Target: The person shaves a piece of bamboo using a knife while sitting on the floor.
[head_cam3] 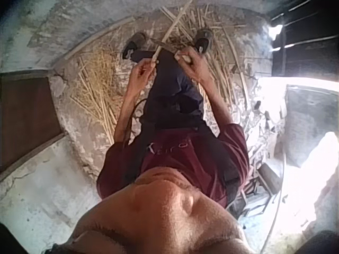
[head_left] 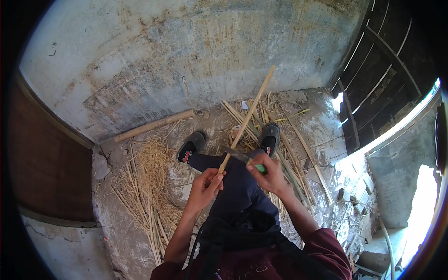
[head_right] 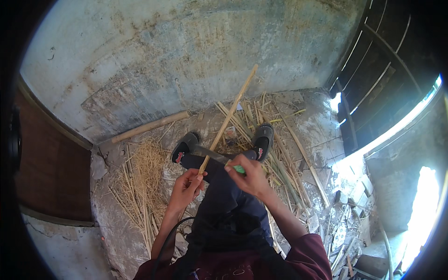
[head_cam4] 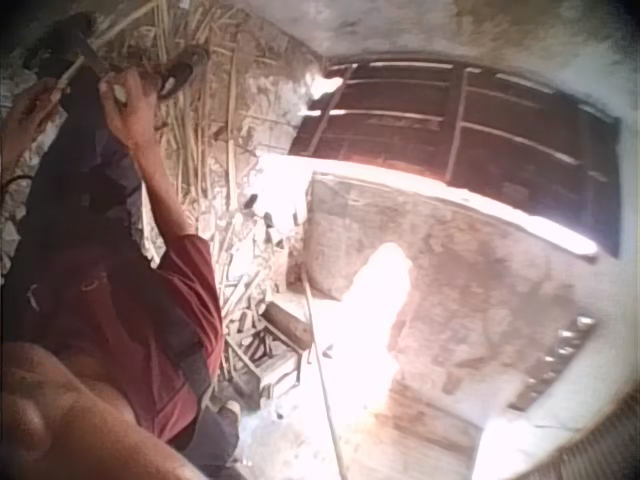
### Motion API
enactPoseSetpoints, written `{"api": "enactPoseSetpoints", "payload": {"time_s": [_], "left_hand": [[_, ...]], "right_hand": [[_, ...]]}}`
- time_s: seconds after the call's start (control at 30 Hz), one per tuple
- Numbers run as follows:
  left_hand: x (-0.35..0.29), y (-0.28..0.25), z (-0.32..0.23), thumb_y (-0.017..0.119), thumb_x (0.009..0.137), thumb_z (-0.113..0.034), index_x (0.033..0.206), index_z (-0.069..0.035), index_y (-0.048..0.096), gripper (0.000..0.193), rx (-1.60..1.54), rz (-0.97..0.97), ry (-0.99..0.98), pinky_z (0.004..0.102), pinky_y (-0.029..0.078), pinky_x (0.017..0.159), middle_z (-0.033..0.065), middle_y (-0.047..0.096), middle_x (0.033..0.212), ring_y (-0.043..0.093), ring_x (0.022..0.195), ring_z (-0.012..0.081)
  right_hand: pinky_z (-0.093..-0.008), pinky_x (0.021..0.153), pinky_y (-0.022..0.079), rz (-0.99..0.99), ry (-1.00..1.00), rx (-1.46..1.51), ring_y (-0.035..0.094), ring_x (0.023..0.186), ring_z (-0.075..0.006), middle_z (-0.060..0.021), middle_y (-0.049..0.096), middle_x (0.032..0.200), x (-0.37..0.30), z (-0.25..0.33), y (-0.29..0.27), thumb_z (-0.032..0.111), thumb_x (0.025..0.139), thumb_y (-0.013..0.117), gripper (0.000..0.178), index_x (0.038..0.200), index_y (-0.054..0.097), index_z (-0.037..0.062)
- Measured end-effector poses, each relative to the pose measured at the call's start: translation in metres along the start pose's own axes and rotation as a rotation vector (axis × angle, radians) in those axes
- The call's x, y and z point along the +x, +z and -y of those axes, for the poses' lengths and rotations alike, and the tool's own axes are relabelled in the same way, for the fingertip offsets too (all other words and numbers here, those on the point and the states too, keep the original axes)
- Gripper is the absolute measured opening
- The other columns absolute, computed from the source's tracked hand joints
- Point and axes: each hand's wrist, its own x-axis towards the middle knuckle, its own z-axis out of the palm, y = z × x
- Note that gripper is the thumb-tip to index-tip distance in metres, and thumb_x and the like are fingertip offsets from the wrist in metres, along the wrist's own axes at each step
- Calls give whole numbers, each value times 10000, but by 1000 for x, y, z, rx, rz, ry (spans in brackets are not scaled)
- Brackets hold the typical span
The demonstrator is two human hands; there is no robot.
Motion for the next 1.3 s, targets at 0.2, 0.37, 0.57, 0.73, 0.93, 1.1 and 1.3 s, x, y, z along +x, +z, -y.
{"api": "enactPoseSetpoints", "payload": {"time_s": [0.2, 0.37, 0.57, 0.73, 0.93, 1.1, 1.3], "left_hand": [[2, 11, 4, 661, 1096, -170, 1233, -20, 699, 206, -77, 34, 11, 200, 336, 514, -18, 656, 788, 464, 579, -4], [-3, 12, 4, 685, 1082, -176, 1298, -28, 752, 270, 16, -28, 59, 201, 323, 519, -25, 665, 776, 447, 595, -17], [-8, 11, 6, 716, 1063, -191, 1323, -38, 769, 306, 45, -71, 74, 204, 337, 536, -35, 660, 761, 459, 625, -16], [-13, 9, 3, 728, 1057, -187, 1312, -28, 772, 304, 42, -98, 51, 206, 359, 560, -34, 647, 754, 491, 653, -1], [-18, 3, 16, 723, 1059, -168, 1294, -4, 774, 291, 114, -64, 88, 216, 379, 576, -38, 621, 746, 516, 672, 14], [-23, 4, 18, 701, 1075, -178, 1300, -9, 772, 290, 73, -69, 84, 219, 372, 575, -42, 596, 746, 508, 671, 16], [-16, 9, 3, 606, 1135, -272, 1316, -10, 741, 346, -26, 29, -10, 218, 328, 550, -60, 521, 710, 446, 637, 11]], "right_hand": [[-384, 637, 557, 97, -62, 68, 755, 759, -309, -136, 734, 893, 0, 8, 17, 46, 928, 807, 135, 955, 678, 18], [-367, 578, 530, 95, -91, 66, 726, 682, -279, -110, 714, 842, 0, 10, 19, 23, 903, 819, 131, 941, 694, 18], [-357, 532, 498, 72, -154, -25, 692, 619, -250, -102, 703, 798, -3, 16, 17, 5, 889, 824, 138, 911, 688, 17], [-360, 562, 527, -42, -27, -32, 723, 666, -247, -111, 713, 794, 2, 6, 10, 16, 888, 825, 122, 871, 703, 12], [-333, 615, 544, -173, 87, -64, 741, 682, -223, -126, 738, 788, 15, -28, -15, 46, 912, 821, 138, 865, 696, 14], [-288, 607, 518, -110, -8, -67, 694, 675, -114, -75, 706, 776, 15, -16, -8, 35, 947, 803, 159, 915, 649, 9], [-375, 591, 551, 41, -69, -41, 748, 694, -292, -119, 730, 837, 1, 10, 19, 75, 916, 836, 188, 940, 661, 11]]}}
